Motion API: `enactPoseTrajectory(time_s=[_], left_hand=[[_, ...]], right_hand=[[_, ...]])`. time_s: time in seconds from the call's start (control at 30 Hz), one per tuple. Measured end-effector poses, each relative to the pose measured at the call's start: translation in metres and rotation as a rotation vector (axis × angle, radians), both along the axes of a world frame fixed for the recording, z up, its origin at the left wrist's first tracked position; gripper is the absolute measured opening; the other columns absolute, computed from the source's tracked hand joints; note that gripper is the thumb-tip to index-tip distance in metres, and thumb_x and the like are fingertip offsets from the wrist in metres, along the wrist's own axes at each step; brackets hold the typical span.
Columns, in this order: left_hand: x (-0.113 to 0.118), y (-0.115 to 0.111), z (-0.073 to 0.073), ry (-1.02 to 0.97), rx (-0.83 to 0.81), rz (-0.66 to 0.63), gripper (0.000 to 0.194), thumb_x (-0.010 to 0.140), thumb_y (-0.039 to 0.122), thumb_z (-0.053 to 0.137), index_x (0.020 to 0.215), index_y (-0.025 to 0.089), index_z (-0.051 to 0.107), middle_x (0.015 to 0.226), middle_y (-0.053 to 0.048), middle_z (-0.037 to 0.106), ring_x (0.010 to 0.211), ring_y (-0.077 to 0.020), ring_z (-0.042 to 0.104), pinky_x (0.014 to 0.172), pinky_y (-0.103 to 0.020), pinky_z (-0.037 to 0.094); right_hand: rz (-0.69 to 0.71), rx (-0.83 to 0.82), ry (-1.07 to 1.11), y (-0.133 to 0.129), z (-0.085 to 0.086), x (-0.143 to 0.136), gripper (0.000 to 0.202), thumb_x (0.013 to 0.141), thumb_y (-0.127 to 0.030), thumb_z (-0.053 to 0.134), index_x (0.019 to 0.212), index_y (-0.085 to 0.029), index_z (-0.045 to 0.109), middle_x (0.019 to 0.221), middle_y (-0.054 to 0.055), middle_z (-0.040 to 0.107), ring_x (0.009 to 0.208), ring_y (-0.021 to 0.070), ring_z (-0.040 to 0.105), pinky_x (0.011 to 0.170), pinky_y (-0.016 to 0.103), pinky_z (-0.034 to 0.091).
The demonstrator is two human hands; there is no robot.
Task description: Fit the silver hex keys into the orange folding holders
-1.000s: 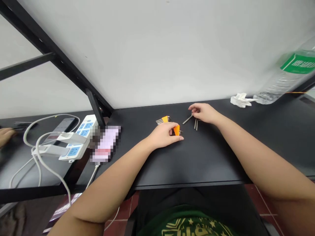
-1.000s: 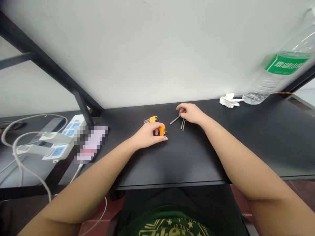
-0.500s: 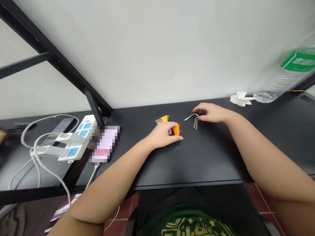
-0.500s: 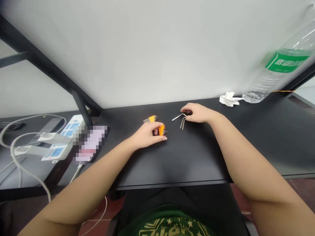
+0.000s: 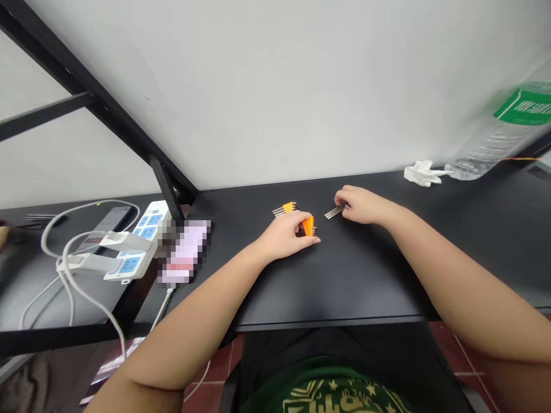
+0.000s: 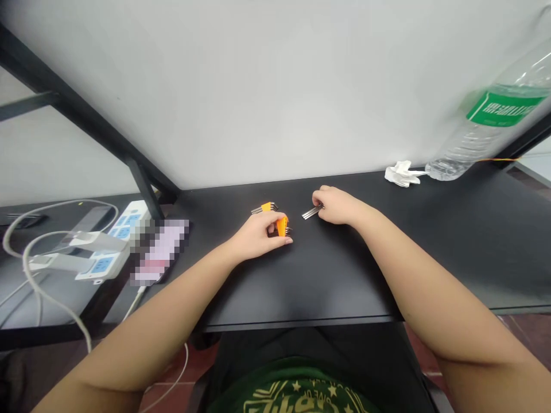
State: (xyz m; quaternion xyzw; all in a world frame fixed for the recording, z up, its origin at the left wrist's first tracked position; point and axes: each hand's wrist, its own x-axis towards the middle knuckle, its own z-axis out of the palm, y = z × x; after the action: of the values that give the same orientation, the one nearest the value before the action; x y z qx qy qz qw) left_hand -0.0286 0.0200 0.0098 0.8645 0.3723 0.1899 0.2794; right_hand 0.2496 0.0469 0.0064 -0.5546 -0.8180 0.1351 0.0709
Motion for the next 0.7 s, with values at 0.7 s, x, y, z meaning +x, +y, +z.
enactPoseTrajectory(time_s=[0.7], left_hand=[[0.001,-0.003,-0.001,-0.123,-0.022,0.09,0.033,0.081,0.051,0.077,0.083,0.02,0.066,0.072,0.002,0.063,0.064,-0.0117,0.054,0.064,-0.027,0.045]], right_hand=[[0.087,-0.522,0.659,-0.039,0.021,-0.052,0.032,0.09,-0.049,0.066,0.076,-0.02,0.07,0.053,-0.003,0.059,0.05,0.0104,0.047,0.05,0.024,0.033]])
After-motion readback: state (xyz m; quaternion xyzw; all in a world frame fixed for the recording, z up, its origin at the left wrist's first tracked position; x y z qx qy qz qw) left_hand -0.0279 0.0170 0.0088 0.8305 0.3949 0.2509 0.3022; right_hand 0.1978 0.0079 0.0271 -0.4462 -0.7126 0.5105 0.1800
